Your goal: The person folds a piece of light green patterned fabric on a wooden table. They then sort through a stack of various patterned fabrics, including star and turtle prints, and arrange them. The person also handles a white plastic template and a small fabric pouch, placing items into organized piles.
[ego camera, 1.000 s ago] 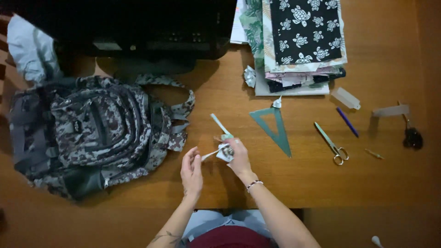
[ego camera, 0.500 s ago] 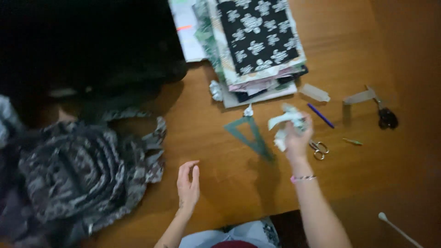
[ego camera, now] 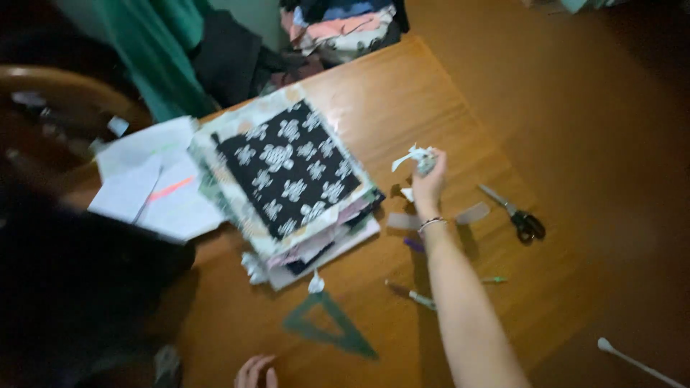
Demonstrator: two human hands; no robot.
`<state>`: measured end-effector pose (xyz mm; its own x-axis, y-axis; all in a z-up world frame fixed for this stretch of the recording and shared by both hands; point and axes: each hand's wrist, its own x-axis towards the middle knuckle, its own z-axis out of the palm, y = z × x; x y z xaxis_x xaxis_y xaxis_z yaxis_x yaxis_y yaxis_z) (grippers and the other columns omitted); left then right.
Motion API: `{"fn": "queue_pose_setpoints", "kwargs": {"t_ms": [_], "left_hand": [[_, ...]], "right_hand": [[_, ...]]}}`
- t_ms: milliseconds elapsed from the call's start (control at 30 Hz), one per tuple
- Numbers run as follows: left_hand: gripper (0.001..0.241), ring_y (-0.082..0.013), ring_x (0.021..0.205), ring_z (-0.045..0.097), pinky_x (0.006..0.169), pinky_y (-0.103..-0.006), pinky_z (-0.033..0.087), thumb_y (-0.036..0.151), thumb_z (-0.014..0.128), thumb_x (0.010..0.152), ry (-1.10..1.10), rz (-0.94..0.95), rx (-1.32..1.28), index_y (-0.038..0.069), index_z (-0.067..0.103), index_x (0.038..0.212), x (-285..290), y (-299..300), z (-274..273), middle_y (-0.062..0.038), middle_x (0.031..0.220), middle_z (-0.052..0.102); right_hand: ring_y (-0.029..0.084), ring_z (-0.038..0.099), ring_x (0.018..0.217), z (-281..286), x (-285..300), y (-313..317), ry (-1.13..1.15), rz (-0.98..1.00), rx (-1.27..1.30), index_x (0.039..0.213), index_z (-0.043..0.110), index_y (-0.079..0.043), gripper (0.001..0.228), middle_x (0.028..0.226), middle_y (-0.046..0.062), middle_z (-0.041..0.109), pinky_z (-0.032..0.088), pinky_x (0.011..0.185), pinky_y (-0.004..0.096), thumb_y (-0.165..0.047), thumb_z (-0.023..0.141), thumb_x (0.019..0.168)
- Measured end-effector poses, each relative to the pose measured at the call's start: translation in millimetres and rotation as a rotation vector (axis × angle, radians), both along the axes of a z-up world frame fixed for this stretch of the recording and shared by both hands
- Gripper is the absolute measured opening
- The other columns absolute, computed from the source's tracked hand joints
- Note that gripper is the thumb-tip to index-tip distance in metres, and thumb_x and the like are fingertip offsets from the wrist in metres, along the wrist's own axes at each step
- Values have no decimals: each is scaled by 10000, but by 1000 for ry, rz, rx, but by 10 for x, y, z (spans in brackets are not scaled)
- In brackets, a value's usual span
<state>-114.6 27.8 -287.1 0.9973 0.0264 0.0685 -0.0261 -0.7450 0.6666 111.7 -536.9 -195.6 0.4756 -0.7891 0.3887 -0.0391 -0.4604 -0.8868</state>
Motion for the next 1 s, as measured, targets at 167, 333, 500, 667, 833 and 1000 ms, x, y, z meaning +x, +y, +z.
{"fn": "queue_pose_setpoints", "kwargs": {"t_ms": [167, 333, 500, 667, 833, 1000], "left_hand": [[404, -55, 1061, 737, 1064, -202, 494, 393, 668, 877, 443, 6, -27, 158, 821, 1168, 229, 248, -787, 72, 1265, 776], [247, -206, 1168, 636, 981, -370, 531, 311, 631, 917, 177, 57, 35, 252, 820, 1065, 272, -521, 541, -3, 1234, 703], [185, -209, 1129, 636, 921, -346, 541, 178, 662, 909, 40, -58, -51, 222, 795, 1029, 391, -745, 827, -7, 1187, 698], [196, -227, 1181, 575, 1061, -372, 447, 158, 621, 931, 57, -219, -130, 175, 752, 1076, 586, -958, 1114, -20, 1215, 642], [266, -291, 1213, 518, 1049, -424, 436, 123, 635, 932, -94, -184, -76, 116, 668, 1196, 980, -1159, 1346, -86, 1264, 565], [821, -575, 1426, 240, 1152, -707, 248, -56, 671, 748, -170, -157, 39, -15, 382, 1515, 1619, -1083, 1325, -314, 1539, 260]], "right_hand": [[398, 534, 1311, 548, 58, 170, 565, -11, 81, 1515, 370, -234, 948, 1549, 159, 419, 497, 969, 554, -395, 906, 750], [474, 231, 1501, 966, -245, 328, 706, 91, 36, 1630, 89, -322, 1169, 1655, 262, 194, 310, 1132, 615, -633, 806, 761], [354, 490, 1271, 608, -891, 501, 460, 254, -272, 1351, 540, -29, 535, 1359, 194, 558, 401, 1089, 492, -402, 651, 985], [307, 591, 1177, 471, -1357, 925, 420, 337, -584, 1149, 701, -58, 254, 1192, 104, 675, 461, 1054, 436, -144, 762, 917], [280, 679, 1000, 484, -1503, 1715, 378, 627, -406, 1144, 699, -48, 234, 1069, 127, 728, 538, 921, 390, -152, 734, 937], [324, 669, 1124, 308, -1452, 2501, 529, 816, -332, 1309, 647, -199, 502, 1195, 101, 662, 561, 933, 441, -289, 819, 846]]}}
